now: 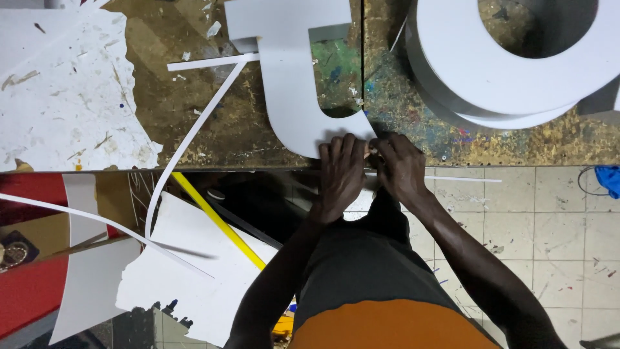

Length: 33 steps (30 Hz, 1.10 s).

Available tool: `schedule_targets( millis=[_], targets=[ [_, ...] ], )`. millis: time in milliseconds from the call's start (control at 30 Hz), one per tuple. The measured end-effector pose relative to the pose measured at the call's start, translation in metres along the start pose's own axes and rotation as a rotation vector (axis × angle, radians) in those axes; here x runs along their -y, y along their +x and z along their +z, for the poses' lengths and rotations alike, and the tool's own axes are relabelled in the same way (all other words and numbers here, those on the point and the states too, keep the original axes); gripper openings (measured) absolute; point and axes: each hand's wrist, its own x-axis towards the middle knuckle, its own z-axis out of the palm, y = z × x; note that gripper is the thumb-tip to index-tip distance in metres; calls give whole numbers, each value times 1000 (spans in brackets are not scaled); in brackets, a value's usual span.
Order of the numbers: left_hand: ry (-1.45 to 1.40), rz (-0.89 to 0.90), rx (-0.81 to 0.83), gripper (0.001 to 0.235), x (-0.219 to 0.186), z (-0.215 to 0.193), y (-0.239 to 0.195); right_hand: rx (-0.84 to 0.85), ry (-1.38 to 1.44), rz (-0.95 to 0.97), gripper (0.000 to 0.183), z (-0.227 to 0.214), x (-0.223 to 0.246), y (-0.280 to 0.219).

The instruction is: Peeling off the protective plastic film from large 3D sign letters on a workbench.

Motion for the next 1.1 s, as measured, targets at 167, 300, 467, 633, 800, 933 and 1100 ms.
schedule_targets(
  millis=[167,300,467,633,800,933,1100],
  targets=[
    [-293,46,51,5,27,15,-16,-49,-54,40,42,15,5,-6],
    [-248,20,53,33,19,2,-6,-57,214,77,25,16,-1,-10],
    [-275,98,12,23,19,14,-5,-63,368,167,11,4,10,-8],
    [-325,146,-6,11,31,26,-14,-42,573,258,8,-4,17,-6],
    [-424,174,-28,6,40,31,-14,-40,736,403,12,-21,28,0],
    [-560,136,11,8,48,25,-10,-109,580,337,20,-16,-2,-3],
    [-834,-9,96,20,49,6,5,-38,176,32,13,-22,-18,17]
  ],
)
